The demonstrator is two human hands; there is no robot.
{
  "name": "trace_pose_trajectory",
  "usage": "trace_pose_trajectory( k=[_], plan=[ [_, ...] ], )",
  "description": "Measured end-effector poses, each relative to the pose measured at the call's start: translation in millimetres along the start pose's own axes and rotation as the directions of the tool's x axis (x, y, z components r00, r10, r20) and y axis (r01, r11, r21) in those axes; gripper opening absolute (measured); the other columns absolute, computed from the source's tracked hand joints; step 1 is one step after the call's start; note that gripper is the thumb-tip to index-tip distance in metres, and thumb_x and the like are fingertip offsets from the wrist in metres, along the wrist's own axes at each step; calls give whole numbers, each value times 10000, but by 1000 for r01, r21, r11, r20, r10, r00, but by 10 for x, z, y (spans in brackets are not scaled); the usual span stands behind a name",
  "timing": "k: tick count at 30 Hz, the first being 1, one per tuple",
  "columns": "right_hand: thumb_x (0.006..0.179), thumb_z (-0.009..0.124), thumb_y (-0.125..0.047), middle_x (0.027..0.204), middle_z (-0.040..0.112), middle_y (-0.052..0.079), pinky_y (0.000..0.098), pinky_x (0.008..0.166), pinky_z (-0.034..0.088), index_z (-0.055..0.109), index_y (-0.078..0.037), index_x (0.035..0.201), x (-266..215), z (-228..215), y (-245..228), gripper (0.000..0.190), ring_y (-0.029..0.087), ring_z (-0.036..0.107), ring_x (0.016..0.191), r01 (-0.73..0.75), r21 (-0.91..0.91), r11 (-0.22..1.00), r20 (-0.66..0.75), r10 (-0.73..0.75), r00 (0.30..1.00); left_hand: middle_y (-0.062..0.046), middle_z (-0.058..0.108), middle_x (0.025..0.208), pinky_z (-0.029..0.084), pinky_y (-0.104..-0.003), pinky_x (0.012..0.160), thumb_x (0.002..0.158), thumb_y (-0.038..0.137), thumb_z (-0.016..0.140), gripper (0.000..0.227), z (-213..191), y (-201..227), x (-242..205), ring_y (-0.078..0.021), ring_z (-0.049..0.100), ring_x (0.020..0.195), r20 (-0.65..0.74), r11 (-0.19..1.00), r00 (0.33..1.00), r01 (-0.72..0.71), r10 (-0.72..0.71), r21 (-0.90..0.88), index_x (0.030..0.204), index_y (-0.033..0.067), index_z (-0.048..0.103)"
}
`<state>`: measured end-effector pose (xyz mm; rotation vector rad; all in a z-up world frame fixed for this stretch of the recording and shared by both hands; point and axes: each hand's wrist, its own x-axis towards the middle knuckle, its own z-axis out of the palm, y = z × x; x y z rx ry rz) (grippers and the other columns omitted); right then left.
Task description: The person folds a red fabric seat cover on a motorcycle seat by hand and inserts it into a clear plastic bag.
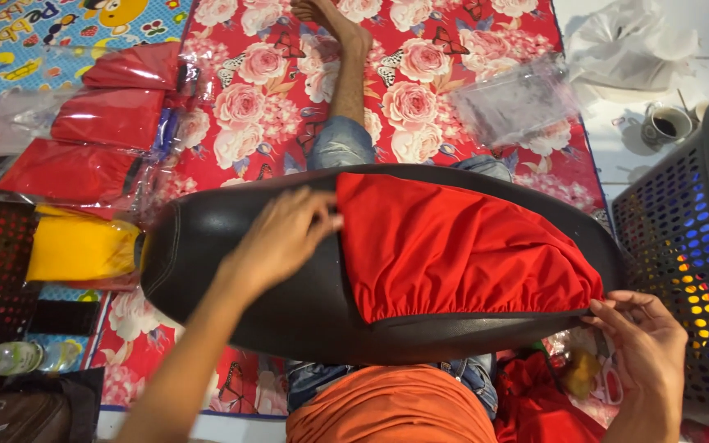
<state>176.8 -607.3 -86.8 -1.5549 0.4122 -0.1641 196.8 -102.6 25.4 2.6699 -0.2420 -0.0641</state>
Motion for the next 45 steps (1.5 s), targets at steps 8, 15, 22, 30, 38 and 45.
trace_pose_trajectory(
  k=[8,15,22,30,38,45],
  plan=[
    [882,777,-1,918,620,44,240,773,630,616,-53,1095,57,-54,78,272,164,671,775,1,-36,999,5,-1,1000,-7,646,1249,387,-357,1060,927,562,572,416,-42,-560,1263,-195,556,1238,369,960,926,174,-83,-220,1158,241,700],
    [884,765,24,924,607,56,285,826,664,617,-39,1107,-14,10,-32,276,139,652,844,-7,-25,1000,1,7,1000,-12,666,1223,412,-332,1093,830,343,792,279,-290,-427,1106,-162,570,1243,444,796,896,261,11,-547,1084,228,802],
    [883,769,7,929,607,52,283,824,667,619,-39,1107,-23,9,-6,273,150,668,843,-5,0,1000,-1,5,1000,56,699,916,444,-227,913,853,297,830,165,-125,-603,1192,-68,598,955,411,748,911,285,-18,-599,894,147,775],
    [887,759,20,927,614,58,281,835,669,616,-38,1104,-43,33,-51,266,138,683,881,-4,20,1000,-1,4,1000,43,602,831,372,-293,785,860,436,811,309,-55,-771,1255,-114,505,837,424,880,897,296,-123,-372,776,163,691],
    [873,753,29,915,647,66,272,812,673,629,-44,1095,-34,-6,-22,265,153,708,844,-11,100,995,24,9,1000,28,618,955,399,-280,850,894,426,759,258,-179,-812,1219,-124,549,942,403,893,906,283,-129,-349,934,172,747],
    [897,739,28,928,667,65,254,832,672,625,-51,1097,-90,-26,61,244,128,704,807,-62,104,993,8,61,998,-16,734,677,484,-385,669,1006,453,635,365,-523,89,102,-174,695,644,52,960,970,244,-239,-139,815,150,705]
  ],
)
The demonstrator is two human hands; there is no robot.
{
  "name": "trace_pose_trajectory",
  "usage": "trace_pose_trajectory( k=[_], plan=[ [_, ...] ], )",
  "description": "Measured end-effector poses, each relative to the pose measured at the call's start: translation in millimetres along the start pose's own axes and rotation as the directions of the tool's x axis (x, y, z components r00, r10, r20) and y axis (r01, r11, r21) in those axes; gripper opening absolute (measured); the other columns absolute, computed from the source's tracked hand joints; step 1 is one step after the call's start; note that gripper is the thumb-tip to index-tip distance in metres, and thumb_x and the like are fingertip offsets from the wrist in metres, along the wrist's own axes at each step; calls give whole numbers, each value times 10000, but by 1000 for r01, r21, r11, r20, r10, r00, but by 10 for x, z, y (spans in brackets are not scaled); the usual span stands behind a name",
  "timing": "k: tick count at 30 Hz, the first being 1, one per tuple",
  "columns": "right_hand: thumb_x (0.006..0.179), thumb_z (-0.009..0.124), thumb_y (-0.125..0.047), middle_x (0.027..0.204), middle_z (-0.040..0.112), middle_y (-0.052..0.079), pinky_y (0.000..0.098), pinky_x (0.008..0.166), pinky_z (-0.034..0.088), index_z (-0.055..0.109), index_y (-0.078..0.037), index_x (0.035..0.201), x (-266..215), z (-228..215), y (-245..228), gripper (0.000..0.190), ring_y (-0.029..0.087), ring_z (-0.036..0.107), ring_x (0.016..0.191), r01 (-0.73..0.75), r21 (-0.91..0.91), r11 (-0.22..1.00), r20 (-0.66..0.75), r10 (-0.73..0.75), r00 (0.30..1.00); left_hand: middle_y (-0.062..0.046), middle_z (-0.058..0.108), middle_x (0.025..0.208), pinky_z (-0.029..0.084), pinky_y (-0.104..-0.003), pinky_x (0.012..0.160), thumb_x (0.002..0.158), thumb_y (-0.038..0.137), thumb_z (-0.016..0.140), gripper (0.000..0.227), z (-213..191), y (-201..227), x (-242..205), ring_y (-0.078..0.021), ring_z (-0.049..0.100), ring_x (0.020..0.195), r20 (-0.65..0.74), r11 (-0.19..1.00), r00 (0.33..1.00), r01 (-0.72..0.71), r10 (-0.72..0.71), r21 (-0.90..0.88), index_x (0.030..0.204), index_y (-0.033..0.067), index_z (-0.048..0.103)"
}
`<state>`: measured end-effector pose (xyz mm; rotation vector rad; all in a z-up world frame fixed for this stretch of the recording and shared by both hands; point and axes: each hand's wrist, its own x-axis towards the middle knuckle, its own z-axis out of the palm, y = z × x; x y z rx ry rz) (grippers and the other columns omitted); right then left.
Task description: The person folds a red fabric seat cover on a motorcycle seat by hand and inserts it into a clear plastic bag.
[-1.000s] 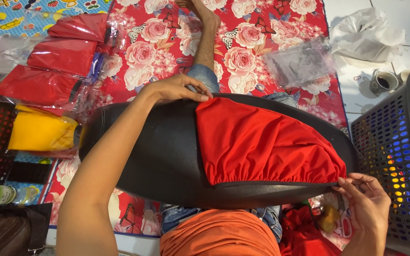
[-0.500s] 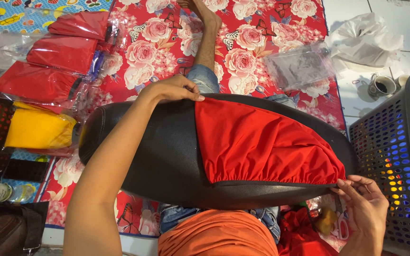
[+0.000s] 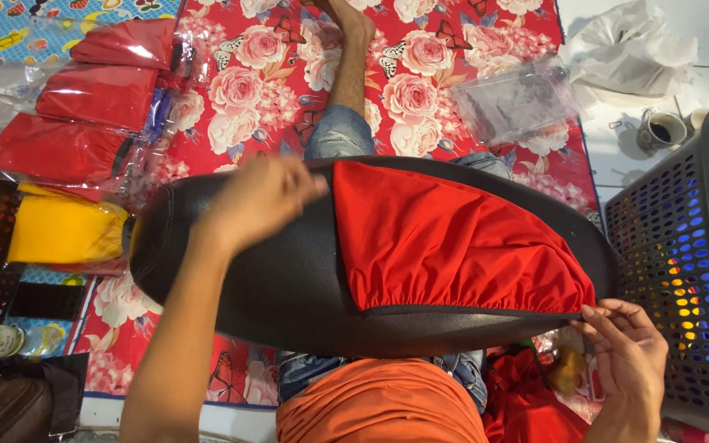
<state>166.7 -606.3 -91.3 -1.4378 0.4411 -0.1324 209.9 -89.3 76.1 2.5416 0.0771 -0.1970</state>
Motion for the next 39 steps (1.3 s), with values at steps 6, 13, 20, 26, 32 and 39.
trace_pose_trajectory(
  k=[6,13,20,26,32,39],
  plan=[
    [903,730,28,901,662,71,249,821,680,618,-38,1086,-98,-58,105,224,133,721,840,36,78,996,2,-36,999,-93,603,1118,575,-476,819,762,539,892,736,1139,266,-1179,-320,659,996,-203,976,956,-219,211,-17,1246,144,504],
    [907,701,50,873,675,59,300,799,674,629,-47,1037,-346,170,83,178,130,697,698,42,147,988,62,-51,997,-77,621,949,570,-360,699,908,69,733,145,1080,-13,-815,-198,666,742,-521,935,806,-352,279,-44,1039,83,670],
    [818,704,106,816,687,152,509,810,682,605,-40,965,-1162,1017,21,229,236,723,657,-48,301,952,202,-14,979,-178,645,1019,499,-507,801,952,-15,676,152,529,-442,59,-383,645,876,-566,949,763,-280,312,146,1101,17,672],
    [743,782,164,666,642,92,428,758,670,602,-21,843,-1556,1350,131,278,233,737,672,-190,270,944,335,93,938,-186,622,1075,505,-495,845,924,-86,608,254,458,-140,-188,-375,610,944,-597,940,730,-216,334,263,1156,12,641],
    [700,816,211,699,620,68,311,718,646,620,-16,772,-1655,1384,148,308,178,695,642,-239,206,949,409,139,902,-21,554,1404,389,-483,924,800,155,681,490,1100,228,-1148,-283,526,1227,-286,766,719,-532,633,360,1273,266,615],
    [692,856,186,640,576,55,260,632,577,608,-32,716,-1722,1443,-17,332,124,590,563,-228,154,961,519,118,846,-3,766,1107,390,-365,888,1041,122,639,114,1445,223,-1171,-174,743,1011,-473,615,436,-710,766,343,1090,146,739]
  ],
)
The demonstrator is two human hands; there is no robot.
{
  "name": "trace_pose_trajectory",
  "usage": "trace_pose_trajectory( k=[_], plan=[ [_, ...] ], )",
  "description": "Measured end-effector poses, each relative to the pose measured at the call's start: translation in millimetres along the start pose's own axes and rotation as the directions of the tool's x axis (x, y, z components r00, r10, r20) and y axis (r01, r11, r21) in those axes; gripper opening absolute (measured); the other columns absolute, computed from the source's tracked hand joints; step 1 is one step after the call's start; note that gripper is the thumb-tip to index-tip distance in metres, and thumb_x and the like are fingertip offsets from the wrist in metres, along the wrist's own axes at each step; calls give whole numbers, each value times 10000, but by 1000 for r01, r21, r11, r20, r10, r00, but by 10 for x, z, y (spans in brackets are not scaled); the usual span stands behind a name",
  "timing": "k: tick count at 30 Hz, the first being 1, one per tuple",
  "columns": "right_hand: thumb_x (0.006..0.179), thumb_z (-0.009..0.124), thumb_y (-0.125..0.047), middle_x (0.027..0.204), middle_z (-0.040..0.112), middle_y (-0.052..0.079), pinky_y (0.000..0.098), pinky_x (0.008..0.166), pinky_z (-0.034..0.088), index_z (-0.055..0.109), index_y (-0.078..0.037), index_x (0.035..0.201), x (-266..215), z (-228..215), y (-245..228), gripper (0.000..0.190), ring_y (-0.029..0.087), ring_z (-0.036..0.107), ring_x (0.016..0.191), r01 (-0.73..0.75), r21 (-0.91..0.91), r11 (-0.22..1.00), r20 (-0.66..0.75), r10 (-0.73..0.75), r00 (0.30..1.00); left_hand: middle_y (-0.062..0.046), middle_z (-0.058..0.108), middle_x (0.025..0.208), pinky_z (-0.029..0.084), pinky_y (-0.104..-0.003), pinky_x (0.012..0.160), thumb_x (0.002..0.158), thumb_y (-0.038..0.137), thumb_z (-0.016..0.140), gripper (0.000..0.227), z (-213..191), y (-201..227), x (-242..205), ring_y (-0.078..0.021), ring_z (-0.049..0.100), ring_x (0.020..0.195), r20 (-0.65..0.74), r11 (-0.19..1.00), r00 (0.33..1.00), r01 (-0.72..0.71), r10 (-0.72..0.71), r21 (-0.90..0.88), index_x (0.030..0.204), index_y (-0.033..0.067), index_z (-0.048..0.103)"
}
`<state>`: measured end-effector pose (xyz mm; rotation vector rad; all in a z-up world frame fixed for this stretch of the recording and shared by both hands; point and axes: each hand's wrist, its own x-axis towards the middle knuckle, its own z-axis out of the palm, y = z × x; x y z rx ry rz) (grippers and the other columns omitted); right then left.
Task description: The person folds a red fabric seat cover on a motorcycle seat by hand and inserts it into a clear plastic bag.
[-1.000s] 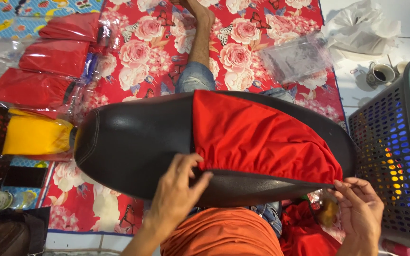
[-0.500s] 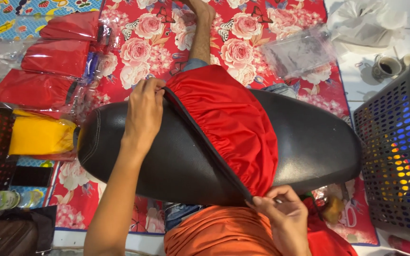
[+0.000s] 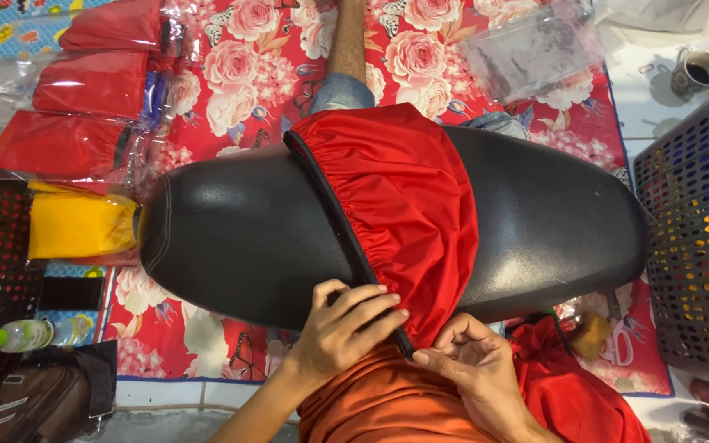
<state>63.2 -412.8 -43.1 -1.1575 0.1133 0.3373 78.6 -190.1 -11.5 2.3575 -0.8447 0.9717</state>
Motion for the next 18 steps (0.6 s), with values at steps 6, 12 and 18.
trace_pose_trajectory(
  k=[6,12,18],
  plan=[
    [768,930,-425,1116,603,66,381,898,413,554,-165,1238,166,-256,-371,655,219,577,1008,701,-713,-17,582,-572,578,-34,773,1023,558,-373,871,966,24,702,117,-78,-8,-9,-204,756,937,-55,997,998,-37,33,-68,1049,96,742],
    [1081,506,-197,1454,614,37,441,1086,183,667,-210,1333,496,-188,-531,300,274,546,1378,793,-468,-389,862,-400,312,-71,740,979,578,-482,941,996,142,637,134,-245,90,-7,-247,733,841,40,962,999,7,4,-272,1028,55,734],
    [1141,309,-417,934,656,149,443,757,466,612,63,1137,236,-49,-654,568,296,598,721,918,-265,294,913,-229,337,-85,691,769,510,-325,578,825,-20,712,52,-492,284,90,-224,609,595,208,667,923,378,-324,-642,837,-18,661]
  ],
)
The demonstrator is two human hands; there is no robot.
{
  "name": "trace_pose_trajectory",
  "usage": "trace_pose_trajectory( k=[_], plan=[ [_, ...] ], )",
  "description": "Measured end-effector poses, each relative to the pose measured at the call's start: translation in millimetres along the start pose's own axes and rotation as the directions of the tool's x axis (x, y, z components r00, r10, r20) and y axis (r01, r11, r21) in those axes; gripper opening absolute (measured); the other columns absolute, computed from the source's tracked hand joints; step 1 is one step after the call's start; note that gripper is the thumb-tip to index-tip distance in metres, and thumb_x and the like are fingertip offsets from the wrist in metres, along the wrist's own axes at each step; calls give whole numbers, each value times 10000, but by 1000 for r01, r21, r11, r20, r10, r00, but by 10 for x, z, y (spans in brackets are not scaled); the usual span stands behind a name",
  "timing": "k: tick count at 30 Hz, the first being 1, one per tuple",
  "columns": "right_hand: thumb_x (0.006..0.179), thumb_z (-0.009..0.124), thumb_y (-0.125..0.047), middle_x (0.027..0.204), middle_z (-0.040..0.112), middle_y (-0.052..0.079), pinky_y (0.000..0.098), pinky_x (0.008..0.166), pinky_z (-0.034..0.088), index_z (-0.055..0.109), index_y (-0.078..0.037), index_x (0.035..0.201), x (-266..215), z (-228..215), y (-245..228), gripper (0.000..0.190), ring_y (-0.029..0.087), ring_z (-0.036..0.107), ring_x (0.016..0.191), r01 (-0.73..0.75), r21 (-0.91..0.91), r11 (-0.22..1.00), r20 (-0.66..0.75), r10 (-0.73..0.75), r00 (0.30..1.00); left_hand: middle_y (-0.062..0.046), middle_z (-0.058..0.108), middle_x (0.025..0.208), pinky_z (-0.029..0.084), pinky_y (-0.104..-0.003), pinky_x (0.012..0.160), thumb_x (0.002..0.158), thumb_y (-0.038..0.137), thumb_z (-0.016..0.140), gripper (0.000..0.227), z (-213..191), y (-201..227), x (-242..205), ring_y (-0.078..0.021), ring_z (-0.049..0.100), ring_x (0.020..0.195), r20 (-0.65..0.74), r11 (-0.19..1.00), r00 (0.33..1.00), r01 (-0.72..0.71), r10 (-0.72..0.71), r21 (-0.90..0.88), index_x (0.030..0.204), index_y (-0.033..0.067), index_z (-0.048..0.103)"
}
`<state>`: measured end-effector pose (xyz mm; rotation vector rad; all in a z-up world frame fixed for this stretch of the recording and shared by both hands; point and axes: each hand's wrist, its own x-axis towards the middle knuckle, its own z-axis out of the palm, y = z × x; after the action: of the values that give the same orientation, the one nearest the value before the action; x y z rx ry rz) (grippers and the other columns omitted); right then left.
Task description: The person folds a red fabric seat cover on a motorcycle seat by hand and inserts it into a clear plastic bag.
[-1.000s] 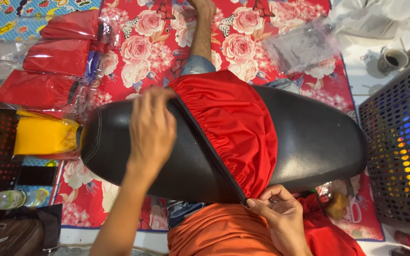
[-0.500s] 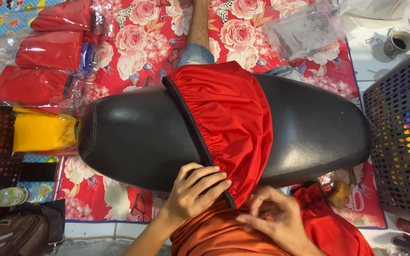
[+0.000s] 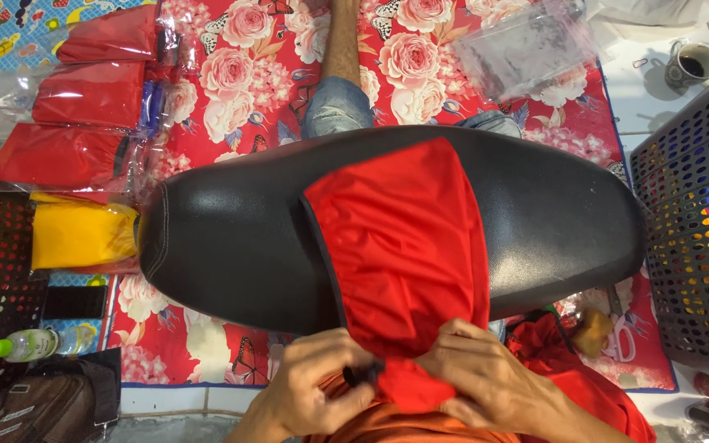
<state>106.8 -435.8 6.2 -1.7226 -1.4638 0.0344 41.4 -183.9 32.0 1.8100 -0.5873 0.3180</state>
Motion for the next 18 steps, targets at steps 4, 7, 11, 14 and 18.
trace_pose_trajectory(
  k=[4,7,11,14,18],
  plan=[
    [998,611,-342,1009,790,83,321,681,600,650,-30,1122,80,49,106,337,195,795,820,-431,157,889,-92,448,890,39,732,783,554,-221,582,894,248,764,162,49,-135,-12,-32,613,690,-51,808,807,583,-588,-83,903,87,751],
    [983,635,-262,812,741,-59,261,650,507,732,-106,1053,362,-54,171,196,21,611,735,-696,197,691,-137,722,678,48,458,676,376,-263,557,973,249,741,248,36,-139,181,-62,393,623,-108,671,663,721,-741,-175,804,93,646],
    [1093,538,-267,707,378,-62,326,568,342,454,-135,795,524,-175,253,336,76,341,637,-792,244,560,-33,821,570,67,444,566,342,-267,488,984,404,613,342,68,-191,296,-54,361,505,-184,638,629,770,-755,11,989,95,759],
    [1083,444,-237,667,439,-24,366,577,349,445,-126,812,607,-212,210,293,136,383,583,-788,161,594,-38,802,596,46,455,565,376,-307,509,1030,399,555,359,119,-244,325,-91,382,495,-245,678,682,727,-689,114,881,95,672],
    [987,463,-206,716,672,136,526,621,404,550,-101,1058,653,-153,224,154,479,592,689,-827,-211,521,-68,836,545,-31,638,619,451,-419,546,1054,357,527,302,253,-371,311,-234,588,517,-326,688,752,657,-573,307,902,104,591]
  ],
)
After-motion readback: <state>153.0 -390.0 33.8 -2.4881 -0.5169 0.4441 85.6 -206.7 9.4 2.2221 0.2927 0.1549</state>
